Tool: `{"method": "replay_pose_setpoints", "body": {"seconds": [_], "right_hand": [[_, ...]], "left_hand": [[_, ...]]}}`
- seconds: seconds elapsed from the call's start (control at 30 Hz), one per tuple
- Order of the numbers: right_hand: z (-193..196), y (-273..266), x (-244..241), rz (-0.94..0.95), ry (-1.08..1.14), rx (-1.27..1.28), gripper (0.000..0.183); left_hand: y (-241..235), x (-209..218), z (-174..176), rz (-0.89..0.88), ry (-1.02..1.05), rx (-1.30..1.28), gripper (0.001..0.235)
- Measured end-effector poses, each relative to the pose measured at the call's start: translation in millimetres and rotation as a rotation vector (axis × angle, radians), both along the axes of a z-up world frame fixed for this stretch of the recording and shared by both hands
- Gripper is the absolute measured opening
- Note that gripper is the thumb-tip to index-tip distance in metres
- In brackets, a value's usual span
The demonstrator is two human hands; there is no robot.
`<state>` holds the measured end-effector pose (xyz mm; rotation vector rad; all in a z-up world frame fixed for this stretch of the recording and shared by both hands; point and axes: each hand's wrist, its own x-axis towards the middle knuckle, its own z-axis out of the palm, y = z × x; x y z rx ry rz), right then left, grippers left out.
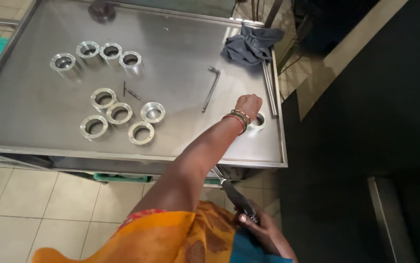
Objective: Use a scribe tool to clean and deburr the internal grooves of cylindrical metal parts on a fabrication floor.
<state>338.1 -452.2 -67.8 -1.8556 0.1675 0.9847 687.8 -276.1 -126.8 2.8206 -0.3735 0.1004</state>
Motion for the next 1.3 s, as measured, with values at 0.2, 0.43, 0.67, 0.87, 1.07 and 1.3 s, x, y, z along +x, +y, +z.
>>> {"method": "replay_pose_setpoints", "body": {"seconds": [0.2,0.43,0.67,0.87,1.07,1.3], "right_hand": [[-98.0,-39.2,7.9,0.134,-0.162,-0.098,0.061],[-5.6,31.3,16.8,0.234,-0.024,0.019,0.056],[-18.0,88.7,40.2,0.278,-0.106,0.114,0.055],[48.8,181.3,11.4,0.769,-0.233,0.204,0.051],[113.5,257.5,-39.2,1.01,-0.263,0.107,0.044],[113.4,284.9,-57.2,1.004,-0.318,0.189,0.044]], "left_hand": [[24.2,-40.8,48.5,0.071,0.054,-0.229,0.044],[138.0,-142.3,95.3,0.368,0.277,-0.606,0.033],[291.3,-388.6,84.9,0.682,0.007,-1.411,0.033],[318.5,-527.1,42.8,1.242,-0.25,-1.61,0.025],[321.0,-578.7,16.1,1.46,-0.45,-1.704,0.024],[313.2,-602.6,8.9,1.133,-0.621,-1.525,0.021]]}}
